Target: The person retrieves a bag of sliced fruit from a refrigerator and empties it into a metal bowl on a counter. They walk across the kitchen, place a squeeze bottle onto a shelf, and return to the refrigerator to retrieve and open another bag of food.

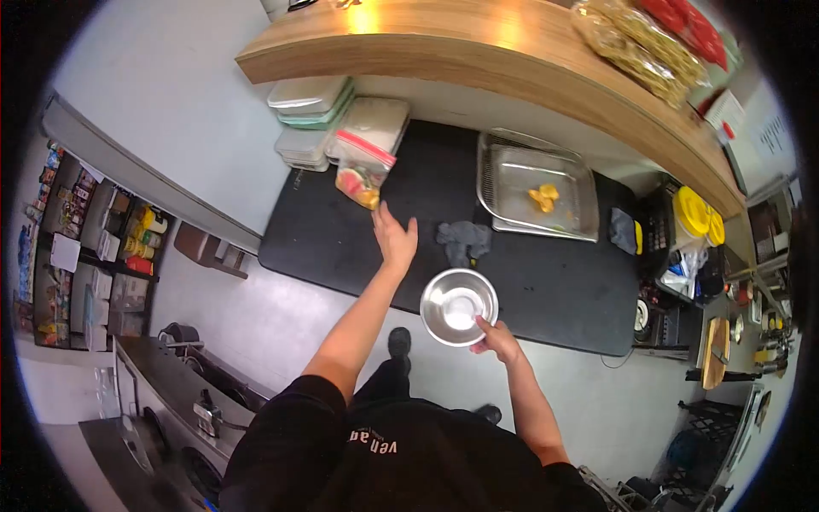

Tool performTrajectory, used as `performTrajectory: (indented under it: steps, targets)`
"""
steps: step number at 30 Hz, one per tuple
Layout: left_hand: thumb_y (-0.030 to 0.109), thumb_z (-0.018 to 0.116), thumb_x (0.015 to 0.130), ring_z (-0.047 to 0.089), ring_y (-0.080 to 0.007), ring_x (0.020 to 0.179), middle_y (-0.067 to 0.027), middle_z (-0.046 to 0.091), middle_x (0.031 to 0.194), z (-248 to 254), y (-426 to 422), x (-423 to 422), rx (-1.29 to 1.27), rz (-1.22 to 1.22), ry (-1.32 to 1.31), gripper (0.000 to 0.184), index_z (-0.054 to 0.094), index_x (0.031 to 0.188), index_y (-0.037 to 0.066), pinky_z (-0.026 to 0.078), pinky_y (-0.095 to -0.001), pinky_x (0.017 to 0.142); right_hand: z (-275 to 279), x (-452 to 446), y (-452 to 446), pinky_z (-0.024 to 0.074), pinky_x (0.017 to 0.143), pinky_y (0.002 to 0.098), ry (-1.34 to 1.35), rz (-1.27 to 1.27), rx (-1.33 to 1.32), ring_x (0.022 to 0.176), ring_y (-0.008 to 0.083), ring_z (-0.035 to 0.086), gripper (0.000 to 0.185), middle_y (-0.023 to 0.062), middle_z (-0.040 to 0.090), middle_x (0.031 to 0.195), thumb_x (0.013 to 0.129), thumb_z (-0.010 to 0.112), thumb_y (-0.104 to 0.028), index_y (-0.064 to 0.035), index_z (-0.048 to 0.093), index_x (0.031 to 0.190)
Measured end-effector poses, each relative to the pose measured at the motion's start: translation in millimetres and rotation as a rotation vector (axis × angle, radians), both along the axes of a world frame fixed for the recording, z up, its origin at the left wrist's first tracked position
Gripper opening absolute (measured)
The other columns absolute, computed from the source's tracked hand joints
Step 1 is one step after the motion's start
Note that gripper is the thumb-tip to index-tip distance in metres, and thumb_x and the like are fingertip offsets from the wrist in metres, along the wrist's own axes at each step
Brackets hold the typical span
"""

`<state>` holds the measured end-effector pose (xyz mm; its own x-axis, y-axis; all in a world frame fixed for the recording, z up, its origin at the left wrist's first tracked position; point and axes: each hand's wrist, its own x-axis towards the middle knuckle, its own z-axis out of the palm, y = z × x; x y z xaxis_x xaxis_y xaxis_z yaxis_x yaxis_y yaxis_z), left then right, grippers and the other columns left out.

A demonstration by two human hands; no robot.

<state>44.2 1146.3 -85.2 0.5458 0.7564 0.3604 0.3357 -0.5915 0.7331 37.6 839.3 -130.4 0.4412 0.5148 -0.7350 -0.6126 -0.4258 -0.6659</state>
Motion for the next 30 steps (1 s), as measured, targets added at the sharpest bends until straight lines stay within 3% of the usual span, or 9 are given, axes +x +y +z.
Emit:
performTrajectory:
  steps: [5,8,13,16,18,19,22,26,30]
  targets:
    - [0.036,0.08,0.067,-0.003,-0.0468,0.138,-0.0273,-0.008,0.149,16.3,91.8,58.9,-0.106,0.23,0.439,0.12,-0.004,0.143,-0.003,0.015,-0.0637,0.106,20.9,10.1,123.5,0.0549,0.053,0.0315,0.104,-0.074,0.06,0.06,0.022,0.065,0.042,0.015,0.064,0.077,0.094,0.052,-0.034,0.0066,0.056,0.104]
    - [0.042,0.079,0.066,-0.002,-0.0479,0.137,-0.0285,-0.007,0.149,2.5,114.1,75.6,-0.193,0.326,0.421,0.123,-0.006,0.143,-0.003,0.017,-0.0651,0.105,35.1,27.4,159.6,0.0542,0.051,0.0304,0.11,-0.061,0.06,0.059,0.0204,0.064,0.037,0.0138,0.063,0.076,0.094,0.05,-0.029,0.0069,0.054,0.104]
    - [0.019,0.044,0.091,0.005,-0.0472,0.138,-0.032,0.004,0.148,-36.1,145.5,52.1,-0.042,0.164,0.187,0.064,0.015,0.147,0.015,0.013,-0.0595,0.109,24.4,61.7,181.2,0.0565,0.053,0.0338,0.079,-0.015,0.005,0.063,0.0225,0.065,0.037,0.0171,0.062,0.084,0.095,0.049,-0.024,0.0098,0.05,0.109]
    - [0.019,0.035,0.094,0.015,-0.0377,0.139,-0.0263,0.018,0.148,-34.5,161.1,22.5,-0.187,0.006,-0.118,0.05,0.03,0.143,0.008,0.014,-0.0448,0.113,9.7,81.3,185.7,0.0574,0.056,0.0347,0.108,-0.02,0.058,0.066,0.0236,0.065,0.037,0.0176,0.062,0.087,0.094,0.05,-0.023,0.0099,0.05,0.11]
    - [0.024,0.035,0.097,0.023,-0.0325,0.138,-0.0226,0.028,0.146,-9.7,153.5,9.0,-0.367,0.014,-0.212,0.048,0.032,0.14,0.002,0.017,-0.0389,0.113,0.8,92.0,186.7,0.0578,0.057,0.035,0.11,-0.026,0.079,0.067,0.024,0.065,0.037,0.0176,0.062,0.088,0.094,0.05,-0.023,0.0099,0.049,0.111]
    - [0.042,0.038,0.098,0.048,-0.0222,0.118,-0.013,0.05,0.131,15.3,146.3,4.6,-0.737,-0.091,-0.353,0.057,0.04,0.135,-0.001,0.036,-0.0329,0.101,-1.9,95.4,190.0,0.0581,0.058,0.0352,0.117,-0.043,0.08,0.068,0.0239,0.065,0.037,0.0177,0.062,0.089,0.094,0.051,-0.023,0.0097,0.05,0.112]
    - [0.047,0.038,0.097,0.043,-0.0234,0.123,-0.0136,0.047,0.134,48.8,132.3,-5.1,-0.811,-0.242,-0.321,0.062,0.038,0.138,0.0,0.033,-0.0326,0.102,-8.5,104.0,198.9,0.0588,0.062,0.0376,0.146,-0.014,0.11,0.074,0.0263,0.065,0.037,0.0199,0.06,0.092,0.093,0.051,-0.02,0.0111,0.047,0.113]
    - [0.051,0.04,0.095,0.05,-0.0234,0.118,-0.0094,0.05,0.129,62.2,120.0,9.5,-1.12,-0.381,-0.347,0.06,0.042,0.135,0.007,0.044,-0.0394,0.092,-1.2,107.4,207.1,0.0583,0.069,0.0381,0.161,-0.023,0.16,0.08,0.0262,0.065,0.035,0.0203,0.06,0.097,0.092,0.053,-0.016,0.0096,0.048,0.114]
    - [0.051,0.033,0.097,0.05,-0.0221,0.116,-0.0128,0.051,0.129,17.7,110.6,43.0,-1.081,-0.497,-0.204,0.061,0.046,0.132,0.003,0.04,-0.0319,0.097,-3.7,110.7,209.0,0.0566,0.078,0.0392,0.204,-0.119,0.289,0.086,0.0276,0.065,0.029,0.0213,0.06,0.101,0.091,0.054,-0.01,0.0089,0.049,0.113]
